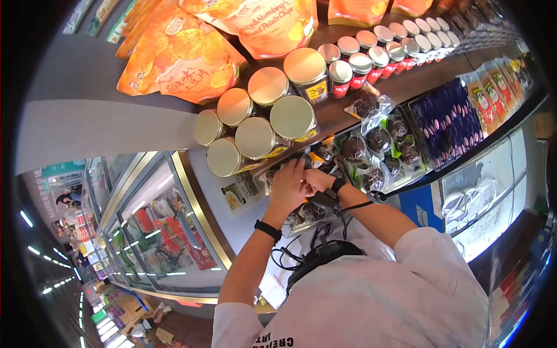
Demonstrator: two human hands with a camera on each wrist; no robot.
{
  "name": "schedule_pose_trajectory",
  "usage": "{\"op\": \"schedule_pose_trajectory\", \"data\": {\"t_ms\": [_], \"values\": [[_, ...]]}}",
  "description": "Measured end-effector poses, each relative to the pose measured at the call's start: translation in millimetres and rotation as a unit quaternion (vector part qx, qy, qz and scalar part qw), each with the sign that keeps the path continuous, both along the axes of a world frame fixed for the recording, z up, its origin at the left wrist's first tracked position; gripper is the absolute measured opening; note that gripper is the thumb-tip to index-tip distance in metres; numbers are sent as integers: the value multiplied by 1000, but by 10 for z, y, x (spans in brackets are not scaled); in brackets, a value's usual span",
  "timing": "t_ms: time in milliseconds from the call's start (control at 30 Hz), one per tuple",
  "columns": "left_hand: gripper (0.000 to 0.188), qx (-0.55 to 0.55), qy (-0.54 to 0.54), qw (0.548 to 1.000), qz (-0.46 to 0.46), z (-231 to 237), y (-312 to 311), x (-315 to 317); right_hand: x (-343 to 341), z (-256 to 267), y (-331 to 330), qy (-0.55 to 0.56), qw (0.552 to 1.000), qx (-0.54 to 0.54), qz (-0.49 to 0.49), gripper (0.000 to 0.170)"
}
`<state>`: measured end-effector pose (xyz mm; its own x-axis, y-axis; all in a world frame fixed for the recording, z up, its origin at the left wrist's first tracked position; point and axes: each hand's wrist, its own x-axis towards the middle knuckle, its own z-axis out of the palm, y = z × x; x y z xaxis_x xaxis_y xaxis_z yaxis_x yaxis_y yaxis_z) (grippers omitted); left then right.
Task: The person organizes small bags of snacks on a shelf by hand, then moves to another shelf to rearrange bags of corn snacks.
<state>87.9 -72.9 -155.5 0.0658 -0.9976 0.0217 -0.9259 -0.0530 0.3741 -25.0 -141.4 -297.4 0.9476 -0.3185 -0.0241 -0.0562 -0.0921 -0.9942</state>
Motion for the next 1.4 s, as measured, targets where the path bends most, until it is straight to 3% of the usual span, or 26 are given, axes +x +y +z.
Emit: {"op": "schedule_pose_trajectory", "data": {"t_ms": [33,67,100,133,167,200,233,267,333,400,467,533,600,667,700,733,800,933,967,1133,1200,1400], "values": [[53,9,-14,999,-37,-9,-46,-30,19,7,-38,80,965,251,8,32],[54,15,-27,997,-73,-33,-89,-46,4,193,-108,75,965,251,3,32],[47,13,-41,996,-74,-67,-139,-51,-49,383,-189,87,989,72,99,29],[47,12,-43,995,-85,-93,-203,-64,-101,503,-248,99,971,-110,187,27],[43,40,-52,995,-70,-124,-264,-80,-124,433,-242,98,973,-108,176,27],[38,71,-61,994,-54,-154,-292,-97,-130,350,-189,139,972,154,114,23],[38,76,-64,993,-60,-171,-292,-110,-138,284,-130,165,897,408,48,23],[36,75,-63,993,-64,-175,-292,-111,-190,460,-176,160,896,412,48,23],[33,75,-69,992,-68,-161,-304,-91,-380,839,-432,202,950,233,51,22],[36,84,-44,992,-81,-133,-300,-106,-699,949,-707,120,928,352,-12,24],[37,96,-13,992,-78,-75,-311,-78,-1158,1407,-1032,57,894,411,-166,26],[38,103,14,991,-80,-13,-333,-87,-1562,1511,-1387,-42,890,346,-294,34],[37,102,6,990,-94,59,-312,-86,-1760,1694,-1723,48,857,251,-449,37],[40,89,-25,990,-109,95,-282,-105,-1861,1366,-2002,57,844,103,-523,40],[41,76,-39,989,-122,103,-257,-112,-1886,1355,-2092,116,834,5,-539,49],[43,62,-53,988,-132,103,-229,-105,-1894,1263,-2165,110,831,3,-545,49],[44,65,-66,986,-138,136,-152,-68,-1850,982,-2265,196,800,-244,-511,61],[40,29,-26,998,-56,303,154,-27,-1696,1095,-2310,289,857,-164,-393,67],[39,29,-16,999,-26,349,282,-11,-1646,1199,-2307,315,847,-179,-389,65],[32,3,-19,998,68,303,1149,84,-1509,1096,-2445,266,895,-125,-335,63],[31,-12,-5,996,85,326,1468,62,-1497,1013,-2436,184,921,-106,-328,43],[32,-4,76,978,196,276,2002,-67,-1524,795,-2379,168,896,-216,-350,26]]}}
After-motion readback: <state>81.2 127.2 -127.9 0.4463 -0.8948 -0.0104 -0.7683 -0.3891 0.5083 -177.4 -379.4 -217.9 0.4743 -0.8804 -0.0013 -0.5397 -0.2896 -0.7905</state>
